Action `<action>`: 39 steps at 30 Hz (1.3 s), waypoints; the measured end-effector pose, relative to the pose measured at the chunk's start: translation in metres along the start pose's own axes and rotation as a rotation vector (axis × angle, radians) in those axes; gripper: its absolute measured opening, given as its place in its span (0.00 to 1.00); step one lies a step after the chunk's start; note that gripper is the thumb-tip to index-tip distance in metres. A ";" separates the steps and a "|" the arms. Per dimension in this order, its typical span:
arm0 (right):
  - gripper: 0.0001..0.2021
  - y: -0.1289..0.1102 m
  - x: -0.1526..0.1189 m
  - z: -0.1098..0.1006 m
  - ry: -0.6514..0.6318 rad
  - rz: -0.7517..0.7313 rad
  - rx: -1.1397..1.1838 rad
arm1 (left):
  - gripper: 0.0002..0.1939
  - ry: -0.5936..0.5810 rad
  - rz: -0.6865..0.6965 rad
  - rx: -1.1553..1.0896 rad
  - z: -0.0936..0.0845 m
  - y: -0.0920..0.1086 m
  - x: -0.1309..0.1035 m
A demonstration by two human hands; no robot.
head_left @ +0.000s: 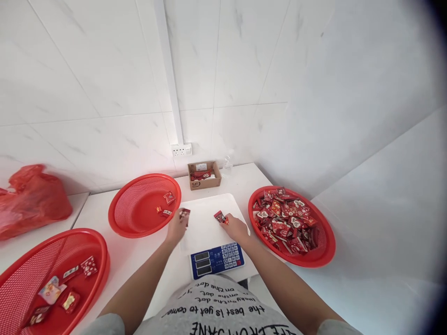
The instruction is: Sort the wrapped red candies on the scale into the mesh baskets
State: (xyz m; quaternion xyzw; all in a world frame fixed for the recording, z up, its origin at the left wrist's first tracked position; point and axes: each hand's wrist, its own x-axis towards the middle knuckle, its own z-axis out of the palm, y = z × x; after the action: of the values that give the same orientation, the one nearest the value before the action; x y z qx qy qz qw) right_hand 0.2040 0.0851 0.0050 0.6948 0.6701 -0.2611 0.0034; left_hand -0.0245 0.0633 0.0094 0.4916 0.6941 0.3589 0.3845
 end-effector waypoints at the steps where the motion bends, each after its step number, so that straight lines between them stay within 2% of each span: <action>1: 0.14 0.000 0.001 0.001 -0.006 0.007 0.016 | 0.20 0.047 -0.029 -0.046 -0.012 0.001 0.007; 3: 0.14 0.001 0.002 0.004 -0.021 0.022 0.060 | 0.24 0.121 -0.065 -0.132 -0.035 0.004 0.018; 5: 0.14 0.003 0.004 0.005 -0.041 0.035 0.109 | 0.31 0.201 -0.146 -0.296 -0.049 0.007 0.025; 7: 0.13 0.005 0.005 0.006 -0.060 0.042 0.154 | 0.37 0.277 -0.203 -0.412 -0.053 0.009 0.025; 9: 0.13 0.006 0.005 0.007 -0.076 0.028 0.197 | 0.36 0.274 -0.177 -0.387 -0.044 0.009 0.019; 10: 0.12 0.006 0.005 0.008 -0.082 0.005 0.226 | 0.32 0.218 -0.143 -0.341 -0.036 0.010 0.014; 12: 0.12 0.003 0.001 0.010 -0.094 -0.071 0.304 | 0.25 0.017 -0.075 -0.253 -0.016 0.011 0.002; 14: 0.11 -0.003 -0.006 0.011 -0.105 -0.168 0.381 | 0.22 -0.210 -0.021 -0.208 0.005 0.015 -0.012; 16: 0.11 -0.010 -0.015 0.010 -0.121 -0.251 0.425 | 0.20 -0.387 0.016 -0.216 0.023 0.020 -0.025; 19: 0.10 -0.019 -0.026 0.006 -0.132 -0.301 0.457 | 0.15 -0.503 -0.014 -0.298 0.038 0.026 -0.038; 21: 0.09 -0.021 -0.031 0.004 -0.127 -0.293 0.524 | 0.13 -0.471 -0.080 -0.389 0.039 0.025 -0.039; 23: 0.09 -0.019 -0.033 0.005 -0.130 -0.238 0.652 | 0.11 -0.376 -0.168 -0.526 0.032 0.023 -0.033; 26: 0.11 -0.012 -0.033 0.007 -0.161 -0.092 0.903 | 0.06 -0.097 -0.292 -0.840 0.006 0.020 -0.013; 28: 0.13 -0.006 -0.033 0.008 -0.192 -0.002 1.069 | 0.03 0.081 -0.305 -0.993 -0.018 0.021 0.002; 30: 0.15 -0.002 -0.033 0.007 -0.242 0.073 1.228 | 0.06 0.156 -0.310 -1.044 -0.037 0.022 0.012; 32: 0.20 -0.001 -0.034 0.004 -0.284 0.101 1.353 | 0.07 0.152 -0.343 -1.039 -0.044 0.023 0.013; 34: 0.26 -0.004 -0.037 0.001 -0.314 0.056 1.415 | 0.06 0.038 -0.382 -0.960 -0.036 0.024 0.005; 36: 0.30 -0.009 -0.041 -0.002 -0.338 -0.033 1.393 | 0.11 -0.175 -0.385 -0.797 -0.017 0.025 -0.010; 39: 0.37 -0.015 -0.048 -0.003 -0.366 -0.194 1.266 | 0.17 -0.474 -0.279 -0.526 0.015 0.030 -0.032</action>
State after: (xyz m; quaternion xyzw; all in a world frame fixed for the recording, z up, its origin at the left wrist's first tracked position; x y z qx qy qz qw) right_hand 0.1923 0.0430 0.0304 0.4436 0.4357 -0.7170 -0.3151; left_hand 0.0084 0.0419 0.0343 0.3462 0.5304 0.3453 0.6926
